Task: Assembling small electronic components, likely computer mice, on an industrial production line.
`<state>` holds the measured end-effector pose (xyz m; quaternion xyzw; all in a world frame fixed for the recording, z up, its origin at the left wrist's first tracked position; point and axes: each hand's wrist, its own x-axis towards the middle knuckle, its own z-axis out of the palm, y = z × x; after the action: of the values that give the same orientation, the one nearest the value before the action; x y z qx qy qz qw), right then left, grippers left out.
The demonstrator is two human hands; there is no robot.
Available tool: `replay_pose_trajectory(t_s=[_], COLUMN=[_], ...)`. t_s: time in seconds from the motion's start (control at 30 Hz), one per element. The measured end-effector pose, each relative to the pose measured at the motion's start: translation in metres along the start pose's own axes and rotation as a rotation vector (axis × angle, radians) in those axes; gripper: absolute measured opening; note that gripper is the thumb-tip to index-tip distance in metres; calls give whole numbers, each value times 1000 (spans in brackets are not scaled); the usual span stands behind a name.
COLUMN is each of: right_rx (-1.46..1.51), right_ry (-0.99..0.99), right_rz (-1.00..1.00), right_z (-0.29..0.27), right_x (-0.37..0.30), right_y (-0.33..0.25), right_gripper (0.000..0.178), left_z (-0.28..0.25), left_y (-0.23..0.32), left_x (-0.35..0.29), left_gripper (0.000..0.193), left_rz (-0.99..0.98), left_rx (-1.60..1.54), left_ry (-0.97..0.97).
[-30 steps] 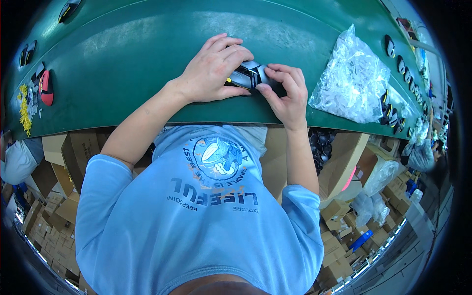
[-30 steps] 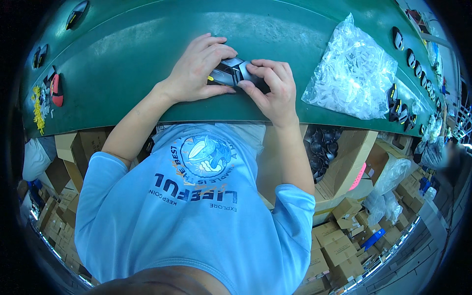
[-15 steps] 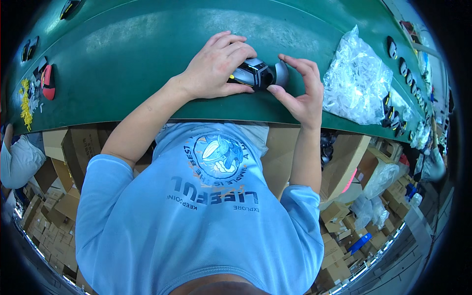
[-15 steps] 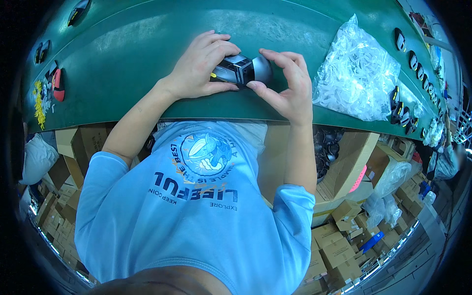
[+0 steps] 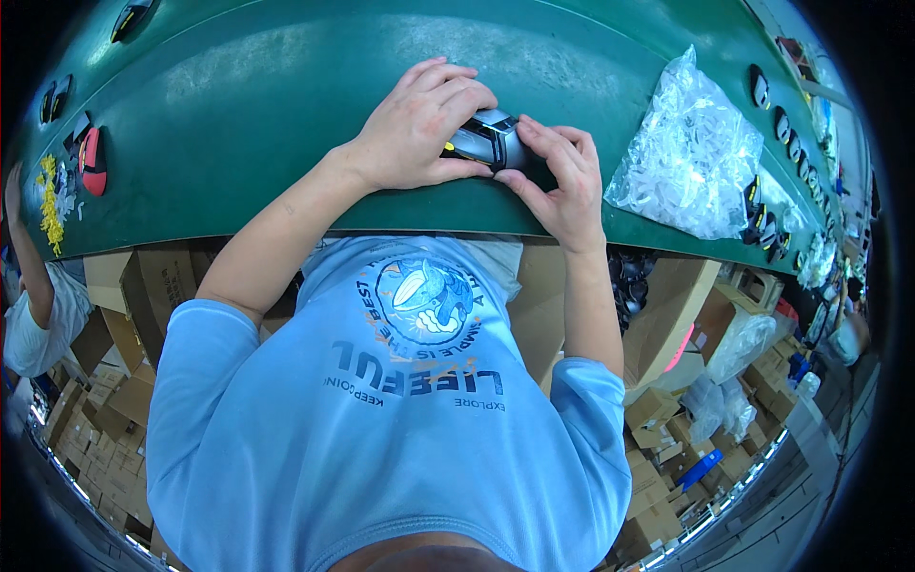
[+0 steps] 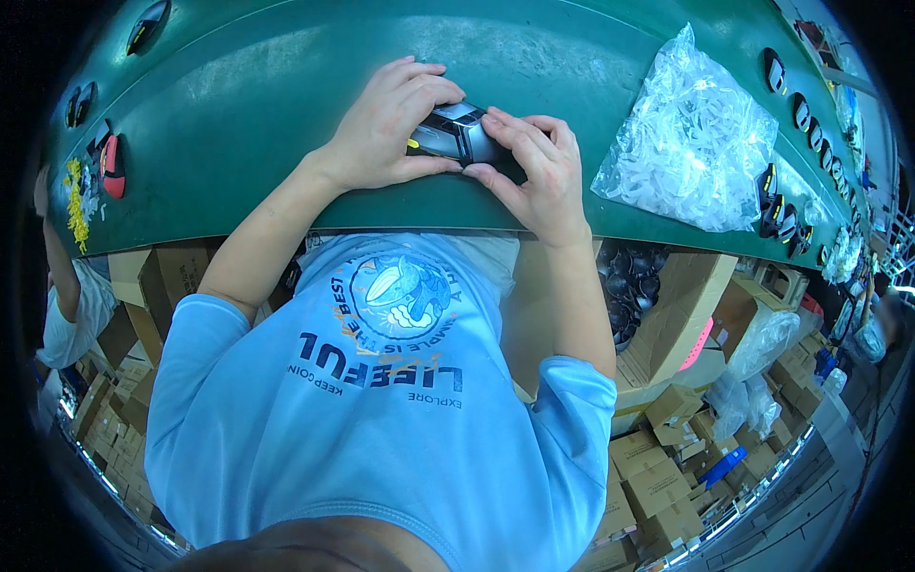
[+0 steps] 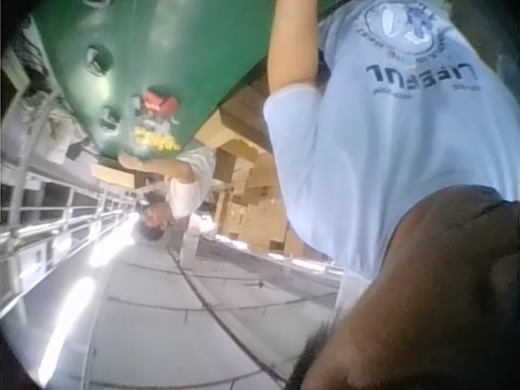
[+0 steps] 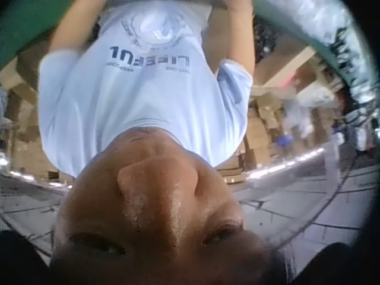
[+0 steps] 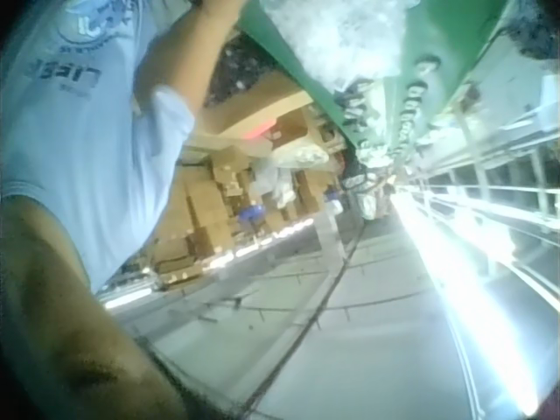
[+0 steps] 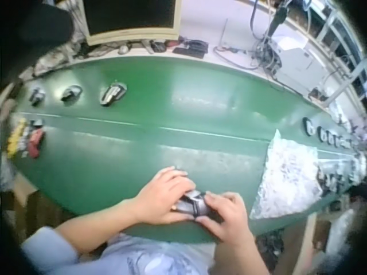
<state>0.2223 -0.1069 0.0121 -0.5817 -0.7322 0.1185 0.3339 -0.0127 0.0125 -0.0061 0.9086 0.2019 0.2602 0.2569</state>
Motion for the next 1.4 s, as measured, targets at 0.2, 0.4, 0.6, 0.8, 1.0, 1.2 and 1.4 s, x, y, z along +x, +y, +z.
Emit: replay_pose_trajectory(t_s=[0.2,0.4,0.6,0.8,1.0,1.2,1.4], right_rx=[-76,26,-36,-75,0,-148,-176], right_ry=[4,-85,-70,-82,-76,-18,41], right_rz=[-2,-51,-39,-30,-10,55,15], right_z=[-2,-7,-10,-16,10,-11,10], right_x=[-4,9,5,3,6,-9,-7], right_y=[-8,2,7,7,1,4,19], right_gripper=[49,51,52,51,53,61,55], left_z=[0,2,2,0,-31,-62,-7], left_y=[1,1,1,4,6,83,86], left_x=[-1,-2,4,10,2,60,55], left_gripper=[69,70,71,69,31,36,38], left_rz=[7,40,47,94,-112,16,-72], left_rx=[-4,21,11,-2,-318,-1075,-888], left_ry=[-11,-36,-36,-37,116,261,164])
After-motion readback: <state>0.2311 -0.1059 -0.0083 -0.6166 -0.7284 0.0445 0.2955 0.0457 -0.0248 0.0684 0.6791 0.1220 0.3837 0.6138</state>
